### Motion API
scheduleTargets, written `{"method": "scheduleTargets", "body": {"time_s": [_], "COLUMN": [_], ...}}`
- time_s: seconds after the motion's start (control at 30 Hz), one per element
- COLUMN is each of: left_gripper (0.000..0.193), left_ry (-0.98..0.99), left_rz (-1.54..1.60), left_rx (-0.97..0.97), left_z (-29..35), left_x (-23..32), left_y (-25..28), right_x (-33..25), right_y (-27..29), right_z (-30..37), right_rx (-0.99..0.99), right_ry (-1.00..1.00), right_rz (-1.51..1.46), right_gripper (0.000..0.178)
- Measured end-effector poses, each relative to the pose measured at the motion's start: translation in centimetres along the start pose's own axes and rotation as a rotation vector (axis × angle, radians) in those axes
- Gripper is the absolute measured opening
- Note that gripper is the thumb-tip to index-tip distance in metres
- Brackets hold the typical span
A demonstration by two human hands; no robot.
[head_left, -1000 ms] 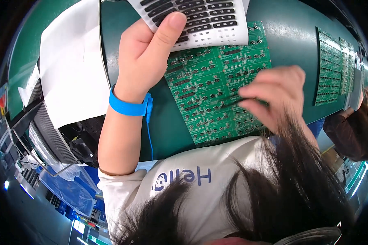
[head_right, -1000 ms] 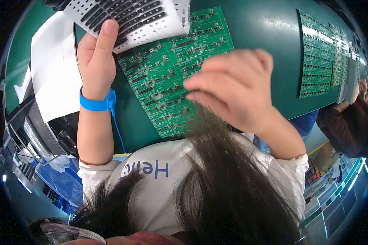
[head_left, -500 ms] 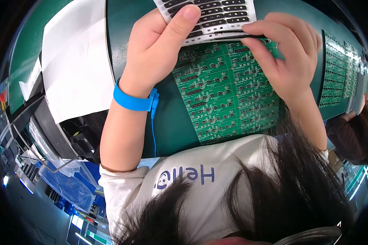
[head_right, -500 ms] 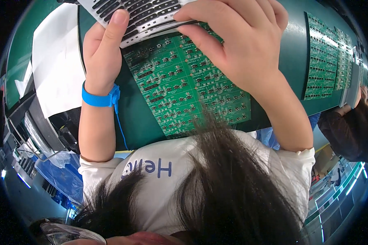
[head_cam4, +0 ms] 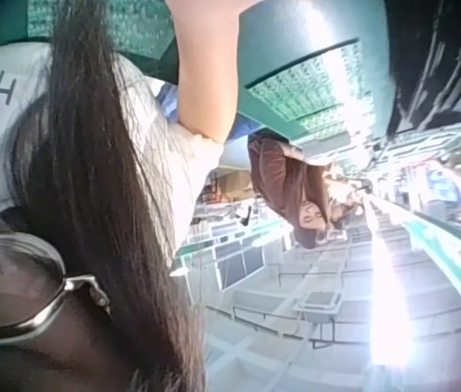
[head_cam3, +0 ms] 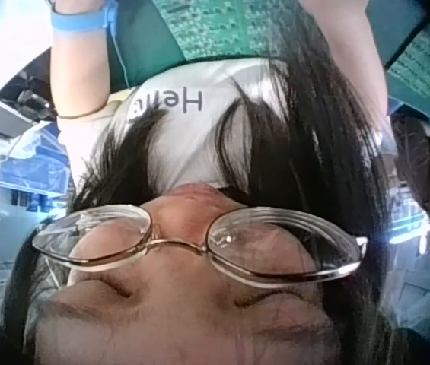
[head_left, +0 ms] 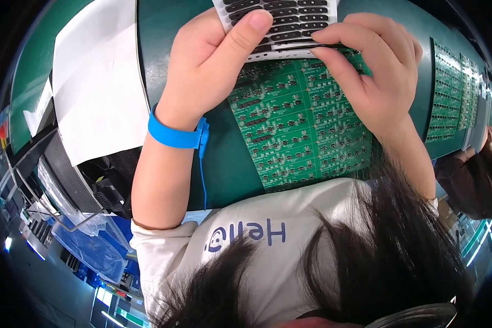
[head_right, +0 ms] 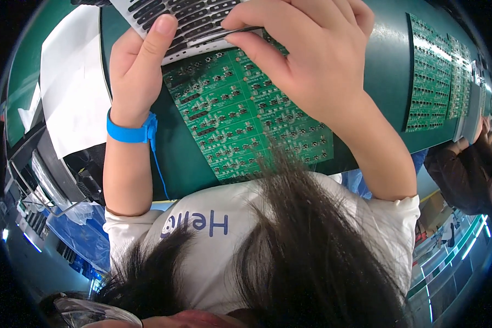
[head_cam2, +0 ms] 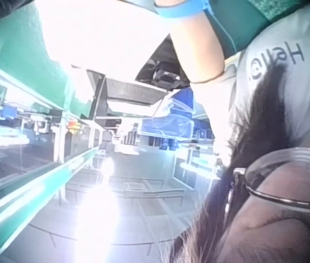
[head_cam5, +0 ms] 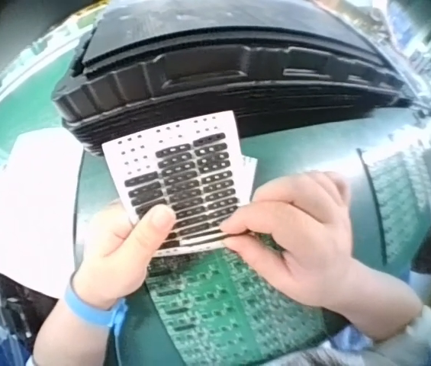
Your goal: The person assembles electronic components onto printed circuit boards using tweezers at a workstation.
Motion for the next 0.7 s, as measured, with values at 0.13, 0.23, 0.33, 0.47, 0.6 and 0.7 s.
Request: {"method": "scheduleTargets", "body": {"time_s": [0.13, 0.23, 0.33, 0.47, 0.6, 0.7], "left_gripper": [0.031, 0.030, 0.030, 0.029, 0.024, 0.024], "left_ry": [0.032, 0.052, 0.024, -0.022, 0.000, 0.003], "left_rz": [0.055, 0.123, -0.032, -0.051, 0.026, -0.005], "left_rx": [0.048, 0.078, 0.108, 0.126, 0.082, 0.088], "left_z": [-0.2, -0.2, -0.1, -0.2, -0.2, 0.0], "left_x": [0.8, 0.9, 0.6, 1.1, 2.7, 2.9], "left_y": [-0.4, -0.5, -0.2, -0.4, -1.3, -1.2], "right_x": [-0.3, -0.3, 0.8, 2.6, 2.7, 3.2], "right_y": [1.2, 3.1, 4.7, 5.2, 3.9, 3.4], "right_z": [0.7, 2.1, 4.0, 5.9, 5.2, 4.8], "right_rx": [-0.013, -0.027, -0.088, -0.120, -0.161, -0.191], "right_ry": [-0.008, -0.099, -0.117, -0.193, -0.171, -0.120], "right_rz": [0.004, -0.063, -0.069, -0.054, -0.053, -0.063], "right_gripper": [0.021, 0.022, 0.022, 0.019, 0.019, 0.019]}}
Point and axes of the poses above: each hand's wrist, its own z-axis away from the middle knuckle, its own y-axis out of the back of the hand, x = y × z, the point moved 1 cm from there along -z, towards the middle knuckle, and after that the axes turned 9 degrees about -z, right-handed, at the moved point
